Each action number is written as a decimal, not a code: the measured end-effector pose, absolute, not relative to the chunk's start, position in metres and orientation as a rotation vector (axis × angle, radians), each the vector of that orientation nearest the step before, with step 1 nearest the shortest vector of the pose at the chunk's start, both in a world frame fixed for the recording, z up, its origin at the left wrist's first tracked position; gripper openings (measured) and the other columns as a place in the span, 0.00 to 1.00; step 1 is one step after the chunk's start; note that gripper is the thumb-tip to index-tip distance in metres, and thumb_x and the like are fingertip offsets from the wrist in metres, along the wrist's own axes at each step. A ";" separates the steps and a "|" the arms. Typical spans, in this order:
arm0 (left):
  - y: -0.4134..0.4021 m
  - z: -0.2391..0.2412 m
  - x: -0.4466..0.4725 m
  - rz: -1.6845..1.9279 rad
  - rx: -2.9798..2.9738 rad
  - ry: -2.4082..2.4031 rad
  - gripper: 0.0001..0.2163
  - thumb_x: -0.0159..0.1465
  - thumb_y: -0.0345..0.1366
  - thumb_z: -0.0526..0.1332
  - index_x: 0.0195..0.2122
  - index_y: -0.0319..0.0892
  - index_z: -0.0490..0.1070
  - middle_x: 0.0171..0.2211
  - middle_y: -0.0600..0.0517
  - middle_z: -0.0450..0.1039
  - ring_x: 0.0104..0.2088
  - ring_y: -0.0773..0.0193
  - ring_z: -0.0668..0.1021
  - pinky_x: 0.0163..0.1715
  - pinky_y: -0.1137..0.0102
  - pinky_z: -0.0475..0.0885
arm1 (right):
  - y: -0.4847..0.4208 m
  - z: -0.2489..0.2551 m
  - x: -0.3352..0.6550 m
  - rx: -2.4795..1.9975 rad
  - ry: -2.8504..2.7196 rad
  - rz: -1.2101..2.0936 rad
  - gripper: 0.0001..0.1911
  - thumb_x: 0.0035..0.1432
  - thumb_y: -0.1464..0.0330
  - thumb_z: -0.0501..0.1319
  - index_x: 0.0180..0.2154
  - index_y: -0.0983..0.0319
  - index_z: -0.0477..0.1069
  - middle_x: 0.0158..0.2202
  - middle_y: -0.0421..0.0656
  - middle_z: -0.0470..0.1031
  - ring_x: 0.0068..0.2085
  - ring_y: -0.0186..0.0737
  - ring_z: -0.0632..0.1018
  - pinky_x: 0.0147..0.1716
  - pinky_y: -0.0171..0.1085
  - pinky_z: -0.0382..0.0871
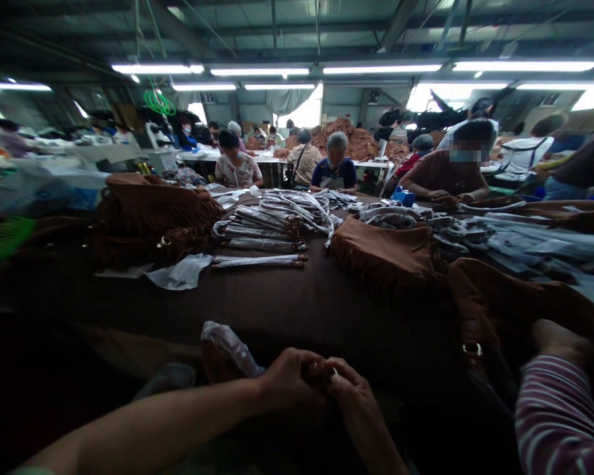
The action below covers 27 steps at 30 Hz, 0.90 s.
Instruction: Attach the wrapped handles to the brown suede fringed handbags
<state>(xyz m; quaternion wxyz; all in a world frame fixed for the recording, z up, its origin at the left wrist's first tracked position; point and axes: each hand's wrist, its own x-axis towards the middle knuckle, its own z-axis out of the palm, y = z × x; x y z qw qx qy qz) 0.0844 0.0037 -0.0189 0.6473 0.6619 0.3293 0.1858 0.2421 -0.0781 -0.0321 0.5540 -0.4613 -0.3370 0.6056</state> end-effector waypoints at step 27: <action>0.023 -0.035 0.083 0.426 1.410 0.702 0.29 0.33 0.39 0.76 0.37 0.37 0.71 0.31 0.55 0.70 0.32 0.67 0.70 0.30 0.74 0.64 | -0.078 -0.035 0.244 -1.487 -1.449 0.656 0.17 0.56 0.62 0.63 0.49 0.53 0.72 0.48 0.44 0.75 0.49 0.46 0.76 0.47 0.38 0.73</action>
